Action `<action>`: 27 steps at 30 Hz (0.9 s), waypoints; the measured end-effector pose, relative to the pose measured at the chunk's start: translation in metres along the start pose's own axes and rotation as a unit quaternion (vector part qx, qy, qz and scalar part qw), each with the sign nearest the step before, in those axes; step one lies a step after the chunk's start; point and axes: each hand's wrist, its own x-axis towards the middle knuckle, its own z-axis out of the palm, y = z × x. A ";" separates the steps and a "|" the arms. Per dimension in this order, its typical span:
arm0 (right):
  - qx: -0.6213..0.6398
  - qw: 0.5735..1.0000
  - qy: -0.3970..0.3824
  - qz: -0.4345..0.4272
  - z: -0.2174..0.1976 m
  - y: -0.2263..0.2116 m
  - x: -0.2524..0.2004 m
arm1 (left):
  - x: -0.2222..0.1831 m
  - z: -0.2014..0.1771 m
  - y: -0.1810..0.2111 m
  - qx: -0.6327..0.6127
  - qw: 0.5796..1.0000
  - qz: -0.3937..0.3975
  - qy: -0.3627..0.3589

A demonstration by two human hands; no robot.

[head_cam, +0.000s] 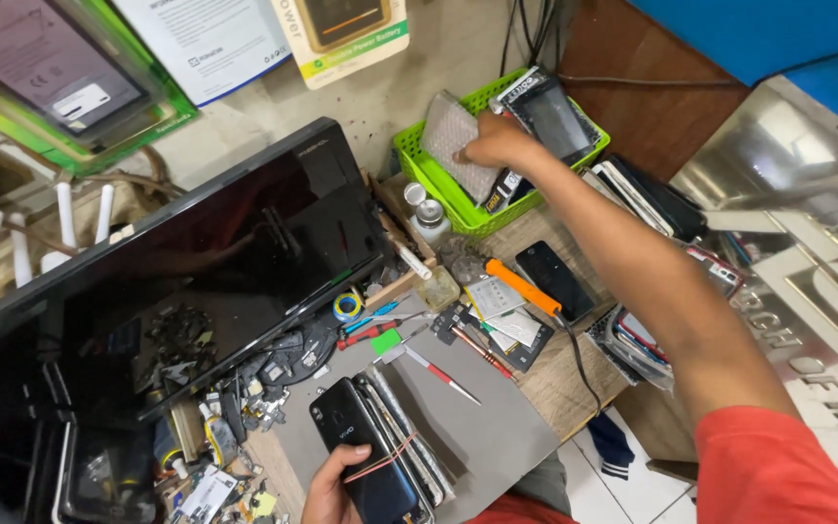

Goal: Organizing and sorting various mobile phone repair parts like screens, batteries, and frames on a workbench.

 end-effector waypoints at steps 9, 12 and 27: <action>-0.027 0.999 -0.017 0.002 0.042 0.003 0.003 | 0.011 -0.006 0.005 0.017 1.000 -0.020 0.009; -0.010 0.999 -0.033 -0.016 0.046 0.000 0.004 | 0.006 -0.004 0.002 0.015 1.000 -0.005 0.006; 0.008 0.987 -0.127 -0.098 0.041 -0.005 -0.022 | -0.004 0.003 0.001 -0.003 1.000 -0.004 -0.001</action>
